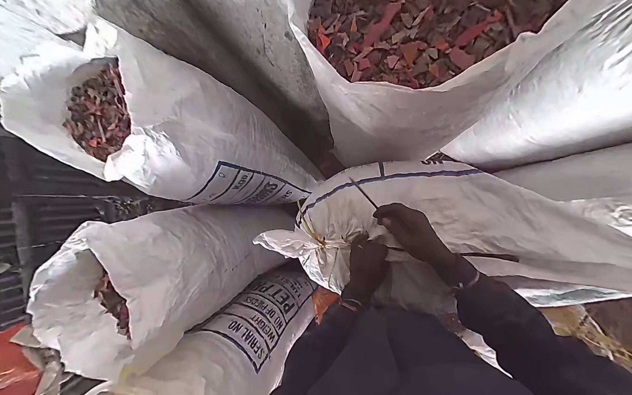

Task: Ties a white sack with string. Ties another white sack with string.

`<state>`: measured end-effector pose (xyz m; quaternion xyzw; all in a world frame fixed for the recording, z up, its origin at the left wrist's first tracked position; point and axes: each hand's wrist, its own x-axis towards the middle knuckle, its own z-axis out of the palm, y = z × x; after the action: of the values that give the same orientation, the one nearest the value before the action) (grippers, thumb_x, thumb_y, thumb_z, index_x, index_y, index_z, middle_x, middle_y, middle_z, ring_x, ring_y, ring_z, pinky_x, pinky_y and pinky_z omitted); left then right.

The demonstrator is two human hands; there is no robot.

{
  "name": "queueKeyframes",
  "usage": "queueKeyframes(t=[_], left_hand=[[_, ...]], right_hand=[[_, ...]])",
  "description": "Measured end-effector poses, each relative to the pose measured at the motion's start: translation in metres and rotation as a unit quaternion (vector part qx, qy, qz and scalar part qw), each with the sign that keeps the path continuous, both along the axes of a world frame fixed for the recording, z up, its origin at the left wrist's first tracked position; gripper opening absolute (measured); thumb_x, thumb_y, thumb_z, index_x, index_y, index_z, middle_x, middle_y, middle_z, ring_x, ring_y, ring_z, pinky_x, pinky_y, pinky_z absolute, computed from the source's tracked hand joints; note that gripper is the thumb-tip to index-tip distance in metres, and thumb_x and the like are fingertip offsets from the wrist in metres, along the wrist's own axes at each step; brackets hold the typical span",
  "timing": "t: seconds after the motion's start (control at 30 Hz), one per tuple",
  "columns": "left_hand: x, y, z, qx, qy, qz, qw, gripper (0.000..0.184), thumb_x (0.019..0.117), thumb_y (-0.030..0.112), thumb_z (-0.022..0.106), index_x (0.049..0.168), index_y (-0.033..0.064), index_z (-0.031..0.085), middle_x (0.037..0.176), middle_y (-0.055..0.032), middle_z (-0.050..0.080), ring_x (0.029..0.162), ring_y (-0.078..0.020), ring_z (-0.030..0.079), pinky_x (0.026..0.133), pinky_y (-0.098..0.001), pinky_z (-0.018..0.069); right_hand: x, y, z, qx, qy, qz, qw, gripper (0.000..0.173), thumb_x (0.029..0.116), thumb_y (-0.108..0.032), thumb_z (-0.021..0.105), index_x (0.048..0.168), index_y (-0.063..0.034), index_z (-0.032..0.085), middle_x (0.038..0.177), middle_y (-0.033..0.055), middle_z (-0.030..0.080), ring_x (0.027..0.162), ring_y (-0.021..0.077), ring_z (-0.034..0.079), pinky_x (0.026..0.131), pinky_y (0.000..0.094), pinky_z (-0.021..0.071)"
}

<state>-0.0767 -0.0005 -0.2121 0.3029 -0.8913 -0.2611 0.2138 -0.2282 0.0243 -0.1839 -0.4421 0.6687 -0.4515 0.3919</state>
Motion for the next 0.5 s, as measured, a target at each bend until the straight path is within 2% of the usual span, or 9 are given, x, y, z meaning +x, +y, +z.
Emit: queueKeyframes(t=[0.1, 0.2, 0.27, 0.3, 0.33, 0.37, 0.4, 0.47, 0.5], left_hand=[[-0.007, -0.004, 0.007, 0.022, -0.025, 0.003, 0.999, 0.007, 0.0772, -0.005, 0.067, 0.08, -0.0066, 0.073, 0.081, -0.0219, 0.074, 0.085, -0.042, 0.073, 0.097, -0.0531, 0.0507], [-0.007, -0.004, 0.002, -0.002, 0.004, 0.019, 1.0, 0.007, 0.0773, -0.003, 0.066, 0.08, -0.006, 0.072, 0.08, -0.0218, 0.073, 0.085, -0.042, 0.072, 0.096, -0.0518, 0.0515], [-0.005, -0.003, 0.005, 0.027, 0.003, 0.026, 0.999, 0.009, 0.0782, -0.002, 0.067, 0.083, -0.0071, 0.073, 0.085, -0.0228, 0.074, 0.091, -0.0441, 0.072, 0.098, -0.053, 0.0511], [-0.004, -0.002, 0.006, 0.046, 0.0, 0.027, 0.999, 0.011, 0.0781, -0.001, 0.068, 0.084, -0.0071, 0.074, 0.087, -0.0232, 0.074, 0.094, -0.0453, 0.071, 0.099, -0.0539, 0.0504], [-0.004, 0.001, 0.009, 0.069, -0.008, 0.026, 0.997, 0.013, 0.078, -0.001, 0.068, 0.087, -0.0082, 0.074, 0.092, -0.0245, 0.074, 0.099, -0.0474, 0.07, 0.099, -0.056, 0.0492], [-0.004, 0.003, 0.011, 0.077, -0.013, 0.032, 0.996, 0.014, 0.0777, 0.0, 0.068, 0.088, -0.0083, 0.074, 0.095, -0.0244, 0.075, 0.101, -0.0473, 0.07, 0.099, -0.0563, 0.0491], [-0.005, 0.003, 0.01, 0.069, -0.012, 0.04, 0.997, 0.015, 0.0778, 0.001, 0.069, 0.09, -0.0083, 0.074, 0.097, -0.0239, 0.075, 0.101, -0.0469, 0.07, 0.098, -0.0563, 0.0501], [-0.001, 0.005, 0.011, 0.074, -0.019, 0.041, 0.996, 0.017, 0.0791, 0.0, 0.069, 0.093, -0.0087, 0.073, 0.099, -0.0237, 0.075, 0.102, -0.0467, 0.07, 0.099, -0.0563, 0.0495], [-0.002, 0.001, 0.013, 0.083, -0.025, 0.041, 0.995, 0.017, 0.0796, 0.001, 0.071, 0.093, -0.0083, 0.074, 0.099, -0.0233, 0.075, 0.104, -0.047, 0.069, 0.1, -0.0566, 0.0488]], right_hand=[[0.002, 0.008, -0.01, -0.053, 0.121, -0.02, 0.991, 0.018, 0.0961, -0.002, 0.055, 0.1, 0.0067, 0.07, 0.1, 0.0225, 0.068, 0.097, 0.0343, 0.067, 0.086, 0.0455, 0.0539], [0.004, 0.003, -0.023, -0.094, 0.168, -0.025, 0.981, 0.016, 0.0942, -0.001, 0.057, 0.094, 0.0068, 0.071, 0.097, 0.0222, 0.072, 0.098, 0.0387, 0.07, 0.088, 0.0518, 0.0536], [0.004, -0.004, -0.018, -0.068, 0.077, -0.072, 0.992, 0.019, 0.0969, -0.002, 0.052, 0.094, 0.009, 0.068, 0.08, 0.0138, 0.068, 0.077, 0.0241, 0.068, 0.075, 0.0417, 0.0547], [0.001, -0.013, -0.009, -0.054, -0.002, -0.106, 0.993, 0.024, 0.1029, -0.009, 0.044, 0.096, 0.0053, 0.062, 0.073, 0.0041, 0.06, 0.065, 0.012, 0.059, 0.066, 0.0308, 0.0524], [-0.004, -0.025, 0.008, -0.07, -0.084, -0.141, 0.984, 0.024, 0.107, -0.017, 0.038, 0.099, -0.0042, 0.056, 0.07, -0.0062, 0.053, 0.059, 0.0025, 0.052, 0.059, 0.0224, 0.0494], [-0.011, -0.04, 0.029, -0.112, -0.144, -0.154, 0.971, 0.021, 0.1091, -0.024, 0.036, 0.1, -0.0163, 0.053, 0.073, -0.0145, 0.051, 0.06, -0.0028, 0.051, 0.061, 0.0191, 0.0495], [-0.021, -0.058, 0.049, -0.167, -0.174, -0.146, 0.959, 0.019, 0.1098, -0.025, 0.035, 0.1, -0.0236, 0.052, 0.074, -0.0189, 0.051, 0.061, -0.0049, 0.051, 0.06, 0.0178, 0.0508], [-0.028, -0.075, 0.059, -0.223, -0.209, -0.127, 0.943, 0.021, 0.1075, -0.017, 0.036, 0.097, -0.0225, 0.054, 0.069, -0.0191, 0.052, 0.055, -0.0041, 0.051, 0.053, 0.0186, 0.0507], [-0.03, -0.072, 0.058, -0.198, -0.222, -0.116, 0.948, 0.022, 0.108, -0.016, 0.033, 0.098, -0.0207, 0.052, 0.067, -0.0179, 0.051, 0.054, -0.0032, 0.051, 0.054, 0.0196, 0.0519]])
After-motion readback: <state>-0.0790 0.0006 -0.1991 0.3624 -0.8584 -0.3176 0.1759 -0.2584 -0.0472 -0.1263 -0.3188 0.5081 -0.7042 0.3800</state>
